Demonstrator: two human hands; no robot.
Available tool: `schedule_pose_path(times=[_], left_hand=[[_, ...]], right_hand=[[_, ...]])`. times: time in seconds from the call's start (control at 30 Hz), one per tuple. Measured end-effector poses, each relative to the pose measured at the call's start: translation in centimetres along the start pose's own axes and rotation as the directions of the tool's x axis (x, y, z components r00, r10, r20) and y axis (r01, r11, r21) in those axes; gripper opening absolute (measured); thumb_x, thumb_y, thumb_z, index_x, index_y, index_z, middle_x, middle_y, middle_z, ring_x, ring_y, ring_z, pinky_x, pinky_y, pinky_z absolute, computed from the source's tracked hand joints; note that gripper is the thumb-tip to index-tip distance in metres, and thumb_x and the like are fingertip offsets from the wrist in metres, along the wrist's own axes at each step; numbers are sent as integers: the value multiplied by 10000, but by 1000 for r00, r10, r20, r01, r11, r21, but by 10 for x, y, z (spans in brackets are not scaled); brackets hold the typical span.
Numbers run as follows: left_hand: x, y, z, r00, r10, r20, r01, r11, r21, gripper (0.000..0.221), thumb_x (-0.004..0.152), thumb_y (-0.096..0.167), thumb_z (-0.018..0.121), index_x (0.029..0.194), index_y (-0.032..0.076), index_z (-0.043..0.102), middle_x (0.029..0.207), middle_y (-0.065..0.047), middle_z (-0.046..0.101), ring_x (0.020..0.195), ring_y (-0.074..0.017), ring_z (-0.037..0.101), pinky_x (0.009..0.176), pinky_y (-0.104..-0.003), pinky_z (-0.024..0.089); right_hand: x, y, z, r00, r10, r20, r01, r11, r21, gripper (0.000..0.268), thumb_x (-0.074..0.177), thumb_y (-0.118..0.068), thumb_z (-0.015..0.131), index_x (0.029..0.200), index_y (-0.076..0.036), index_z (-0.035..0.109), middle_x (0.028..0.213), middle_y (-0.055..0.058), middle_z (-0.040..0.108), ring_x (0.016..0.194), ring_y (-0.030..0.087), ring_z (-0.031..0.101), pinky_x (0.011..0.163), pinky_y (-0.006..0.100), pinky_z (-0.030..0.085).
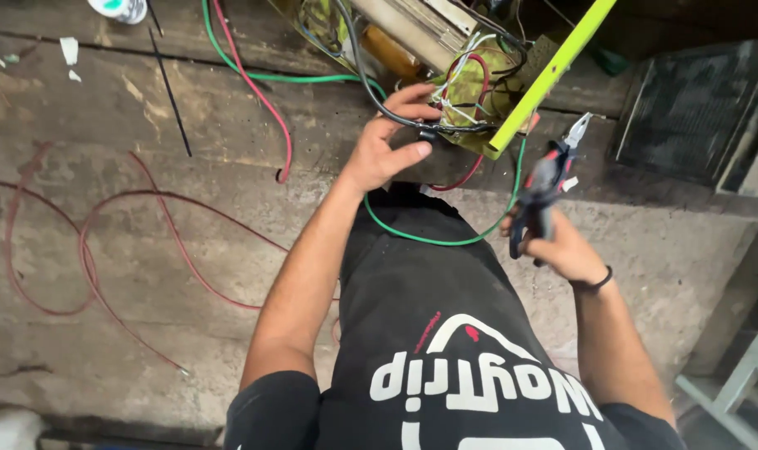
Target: Repairing and organizing the internal wiring of an electronic device using electrical tape and pliers.
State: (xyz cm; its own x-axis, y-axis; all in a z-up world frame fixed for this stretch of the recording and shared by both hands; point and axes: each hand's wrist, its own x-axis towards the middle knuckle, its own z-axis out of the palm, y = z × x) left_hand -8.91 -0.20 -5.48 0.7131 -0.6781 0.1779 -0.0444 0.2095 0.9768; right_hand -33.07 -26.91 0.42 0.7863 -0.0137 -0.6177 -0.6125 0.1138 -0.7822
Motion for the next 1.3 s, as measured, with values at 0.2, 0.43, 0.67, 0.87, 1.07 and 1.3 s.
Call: schedule_pose_path(times=[0.2,0.43,0.67,0.87,1.07,1.3], left_hand=[[-19,-25,8,980,-195,44,198,924,-328,564,879,216,863,1375,83,629,1332,-60,634,1149,-141,638,983,-295,550],[-29,-32,0,958,-256,126,285,854,-436,573,914,131,845,1419,57,583,1293,-63,678,1117,-120,684,876,-239,619],[-23,-24,-7,930,-290,227,360,845,-396,624,861,66,879,1409,72,581,1328,-75,660,1134,-154,669,888,-254,636],[-6,24,-24,907,-283,313,353,915,-194,633,878,111,792,1446,167,520,1367,-110,678,1098,-139,710,898,-256,599],[11,51,-36,807,-373,458,495,850,-181,959,890,64,731,1648,326,205,1196,-40,682,1000,-95,685,1039,-251,587],[5,43,-33,810,-354,468,480,858,-183,958,907,250,761,1674,306,190,1101,-34,541,875,-98,493,882,-227,530]], right_hand=[[5,-28,58,987,66,-146,-154,642,-751,668,760,-160,741,1381,-129,495,1045,294,689,1023,551,660,798,632,490],[17,-60,105,969,-149,-199,-125,399,-909,724,743,-162,696,1430,-54,494,1199,229,647,1118,477,659,910,594,542],[27,-75,113,946,-219,-241,-114,471,-875,652,739,-134,683,1358,-10,522,1132,248,630,1070,522,645,852,640,533],[21,-104,118,946,-230,-227,-127,382,-916,688,737,-88,600,1397,60,473,1255,288,616,1082,498,595,881,576,490],[22,-111,115,963,-191,-189,-114,345,-932,618,724,-96,591,1322,27,500,1256,238,624,1064,473,601,843,586,501],[24,-126,118,977,-131,-165,-123,281,-952,470,738,-79,573,1196,13,525,1119,225,637,958,467,645,739,599,567]])
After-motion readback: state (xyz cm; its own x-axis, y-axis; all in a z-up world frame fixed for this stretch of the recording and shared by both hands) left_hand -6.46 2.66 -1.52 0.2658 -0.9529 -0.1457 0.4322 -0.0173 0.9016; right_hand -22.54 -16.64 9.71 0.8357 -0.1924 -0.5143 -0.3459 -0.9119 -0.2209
